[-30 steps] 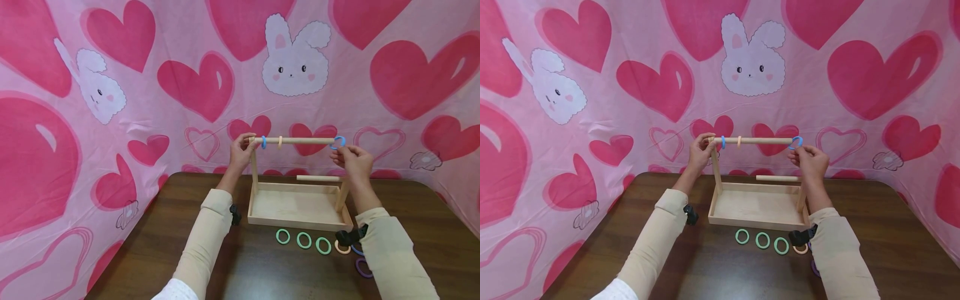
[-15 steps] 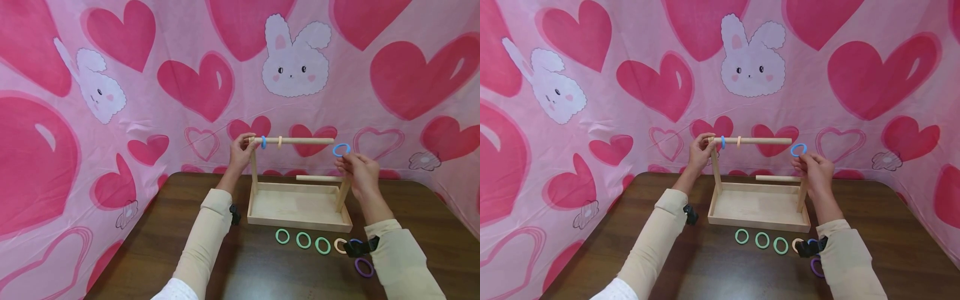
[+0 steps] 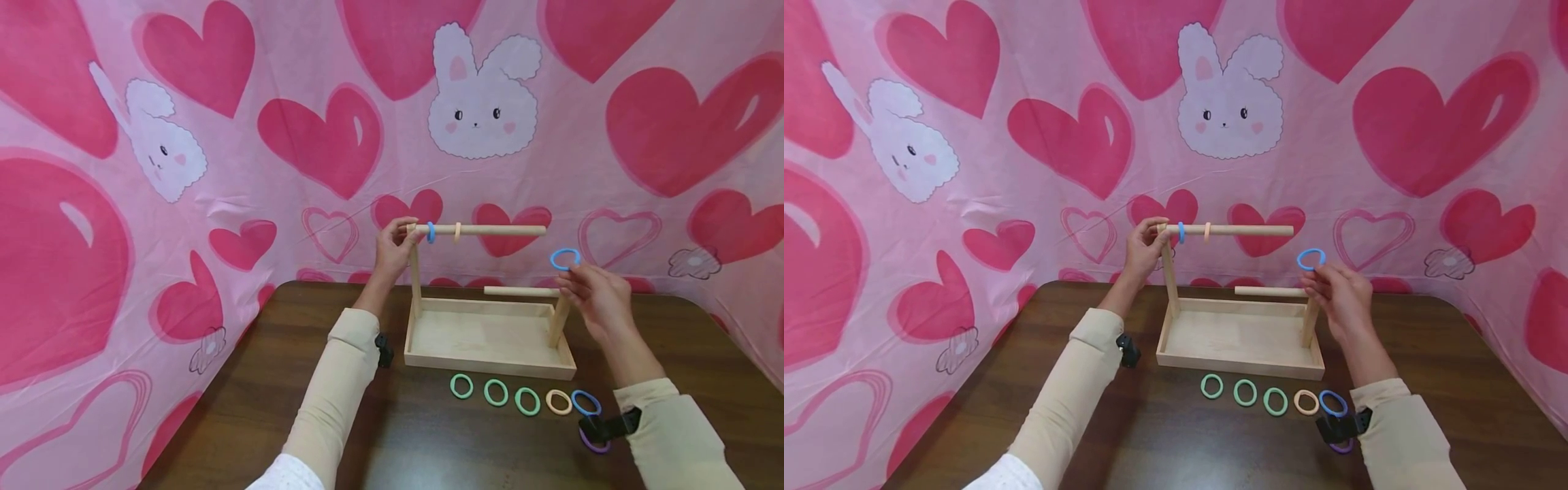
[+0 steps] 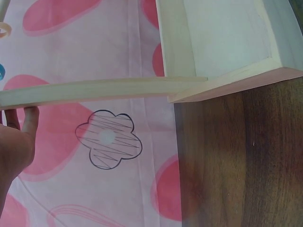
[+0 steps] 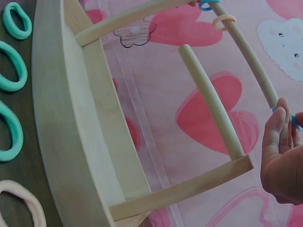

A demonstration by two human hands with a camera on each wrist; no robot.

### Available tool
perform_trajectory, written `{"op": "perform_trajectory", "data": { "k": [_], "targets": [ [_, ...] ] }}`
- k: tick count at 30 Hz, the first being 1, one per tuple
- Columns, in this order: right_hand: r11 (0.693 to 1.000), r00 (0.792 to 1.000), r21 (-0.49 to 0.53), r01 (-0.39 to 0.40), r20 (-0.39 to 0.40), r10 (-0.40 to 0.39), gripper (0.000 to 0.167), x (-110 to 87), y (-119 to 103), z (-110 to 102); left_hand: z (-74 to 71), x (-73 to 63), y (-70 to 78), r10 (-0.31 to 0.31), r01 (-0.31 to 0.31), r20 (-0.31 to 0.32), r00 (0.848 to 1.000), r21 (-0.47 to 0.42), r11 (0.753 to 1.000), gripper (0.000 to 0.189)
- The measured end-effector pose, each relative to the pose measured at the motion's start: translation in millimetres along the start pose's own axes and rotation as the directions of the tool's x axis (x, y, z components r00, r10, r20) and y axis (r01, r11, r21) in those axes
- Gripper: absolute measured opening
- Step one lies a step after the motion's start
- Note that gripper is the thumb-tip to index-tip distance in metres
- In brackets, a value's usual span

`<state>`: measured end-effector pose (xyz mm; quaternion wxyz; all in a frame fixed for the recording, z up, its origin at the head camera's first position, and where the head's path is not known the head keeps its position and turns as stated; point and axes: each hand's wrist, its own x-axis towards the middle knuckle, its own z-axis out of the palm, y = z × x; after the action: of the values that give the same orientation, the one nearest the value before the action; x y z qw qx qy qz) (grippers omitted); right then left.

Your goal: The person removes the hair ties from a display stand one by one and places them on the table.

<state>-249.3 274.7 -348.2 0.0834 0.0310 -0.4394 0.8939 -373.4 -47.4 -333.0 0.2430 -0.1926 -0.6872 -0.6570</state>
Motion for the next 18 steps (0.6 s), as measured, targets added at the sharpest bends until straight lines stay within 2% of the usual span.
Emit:
{"op": "perform_trajectory", "data": {
  "k": [6,12,18],
  "targets": [
    [0.999,0.998,0.028,-0.047,0.048,0.045,0.033,-9.3,3,-10,-1.3,0.6,-0.3,-0.008,0.008,0.001,1.000,-0.003,1.000,0.024],
    [0.996,0.989,-0.014,-0.085,0.118,0.086,0.037,-18.4,7,-24,-1.4,-0.3,1.4,-0.020,0.020,0.002,1.000,-0.003,1.000,0.024],
    [0.986,0.971,-0.067,-0.150,0.180,0.160,0.038,-28.8,11,-43,0.2,0.1,0.8,-0.033,0.033,0.006,0.999,0.004,0.999,0.024]
  ]
}}
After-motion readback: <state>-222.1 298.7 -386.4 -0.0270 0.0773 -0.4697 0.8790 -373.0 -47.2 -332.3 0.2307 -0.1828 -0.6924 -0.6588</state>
